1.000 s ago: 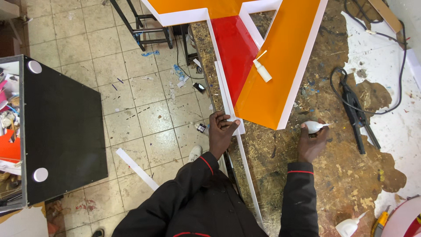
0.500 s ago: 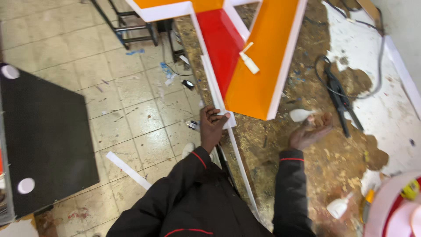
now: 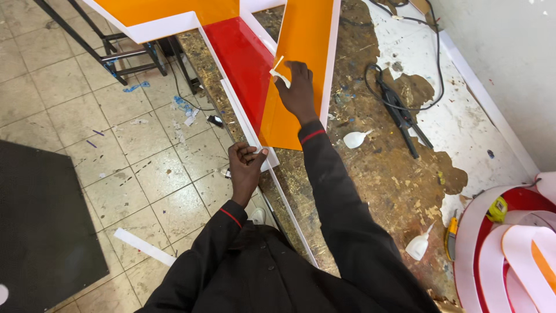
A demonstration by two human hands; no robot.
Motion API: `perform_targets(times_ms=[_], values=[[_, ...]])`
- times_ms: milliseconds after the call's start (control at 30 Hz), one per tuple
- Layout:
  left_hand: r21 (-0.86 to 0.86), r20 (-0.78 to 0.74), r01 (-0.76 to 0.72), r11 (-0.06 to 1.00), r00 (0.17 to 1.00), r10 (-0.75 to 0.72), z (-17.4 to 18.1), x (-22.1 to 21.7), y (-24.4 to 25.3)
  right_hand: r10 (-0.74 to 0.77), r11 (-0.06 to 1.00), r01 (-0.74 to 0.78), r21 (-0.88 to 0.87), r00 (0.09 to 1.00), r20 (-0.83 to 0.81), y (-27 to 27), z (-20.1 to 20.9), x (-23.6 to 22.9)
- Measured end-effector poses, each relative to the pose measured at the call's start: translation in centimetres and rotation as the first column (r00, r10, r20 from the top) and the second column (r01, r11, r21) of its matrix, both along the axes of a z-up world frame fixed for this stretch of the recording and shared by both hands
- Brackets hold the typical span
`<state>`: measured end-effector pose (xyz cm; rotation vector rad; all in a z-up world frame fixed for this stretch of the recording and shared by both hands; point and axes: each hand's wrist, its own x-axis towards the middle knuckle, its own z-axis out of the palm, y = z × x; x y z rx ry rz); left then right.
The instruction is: The person applies glue to white plastic strips and attaches them to the edges of a large red and orange letter-shaped sign. They use a hot glue gun to secure the strips along the perimeter, pressing them into place by hand.
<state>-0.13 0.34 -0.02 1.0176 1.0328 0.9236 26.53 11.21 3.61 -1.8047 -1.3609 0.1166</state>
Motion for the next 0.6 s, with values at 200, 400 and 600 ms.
perform_targets(times_ms=[200,400,600], values=[[0.011,0.035,-0.035,0.999,0.999,0.035,3.3,-0.4,-0.8,-0.133,0.936,0.216,-0.277,0.948,0.287,5.1,-7.9,2.6],[0.074,0.030,-0.037,0.997,0.999,0.035,1.3,0.0,-0.4,0.116,0.987,-0.093,0.130,0.976,-0.183,0.5,-2.0,0.6],[0.046,0.038,-0.123,0.991,0.992,0.121,-0.3,1.0,-0.3,0.276,0.956,-0.243,0.164,0.557,-0.783,-8.7,1.6,-2.7]])
